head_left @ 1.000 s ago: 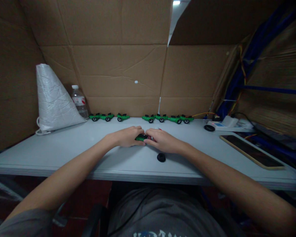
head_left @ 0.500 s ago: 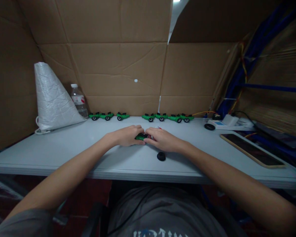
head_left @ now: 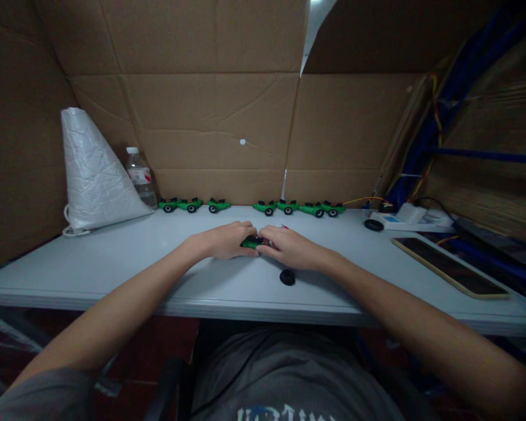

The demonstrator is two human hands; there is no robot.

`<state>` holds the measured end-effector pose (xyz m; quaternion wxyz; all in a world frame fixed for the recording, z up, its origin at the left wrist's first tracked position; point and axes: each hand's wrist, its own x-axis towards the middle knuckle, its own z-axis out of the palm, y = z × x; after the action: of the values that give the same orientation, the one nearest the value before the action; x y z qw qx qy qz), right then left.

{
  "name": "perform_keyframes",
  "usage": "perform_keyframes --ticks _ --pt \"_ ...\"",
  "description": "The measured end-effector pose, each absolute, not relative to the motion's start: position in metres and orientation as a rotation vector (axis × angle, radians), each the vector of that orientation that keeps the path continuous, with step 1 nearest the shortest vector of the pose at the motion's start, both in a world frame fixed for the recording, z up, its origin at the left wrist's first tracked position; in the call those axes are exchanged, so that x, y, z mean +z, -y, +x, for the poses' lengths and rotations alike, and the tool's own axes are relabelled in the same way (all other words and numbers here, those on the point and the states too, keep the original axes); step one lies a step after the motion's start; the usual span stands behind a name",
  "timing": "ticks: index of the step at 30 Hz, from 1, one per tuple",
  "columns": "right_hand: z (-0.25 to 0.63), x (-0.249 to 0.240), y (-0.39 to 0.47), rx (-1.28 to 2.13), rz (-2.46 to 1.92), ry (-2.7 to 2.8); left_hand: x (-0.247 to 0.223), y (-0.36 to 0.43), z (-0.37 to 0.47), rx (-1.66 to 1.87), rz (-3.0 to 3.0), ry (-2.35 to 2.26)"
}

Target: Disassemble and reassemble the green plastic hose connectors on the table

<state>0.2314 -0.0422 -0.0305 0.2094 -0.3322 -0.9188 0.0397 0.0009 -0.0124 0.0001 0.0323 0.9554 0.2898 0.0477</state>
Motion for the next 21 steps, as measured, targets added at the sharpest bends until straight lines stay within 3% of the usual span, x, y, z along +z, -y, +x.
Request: perform_keyframes --ticks 21 --pt "0.2306 -0.0307 0.0421 0.096 -0.936 2.564 -0.0016 0.0096 0.0002 0.172 2.928 -0.894"
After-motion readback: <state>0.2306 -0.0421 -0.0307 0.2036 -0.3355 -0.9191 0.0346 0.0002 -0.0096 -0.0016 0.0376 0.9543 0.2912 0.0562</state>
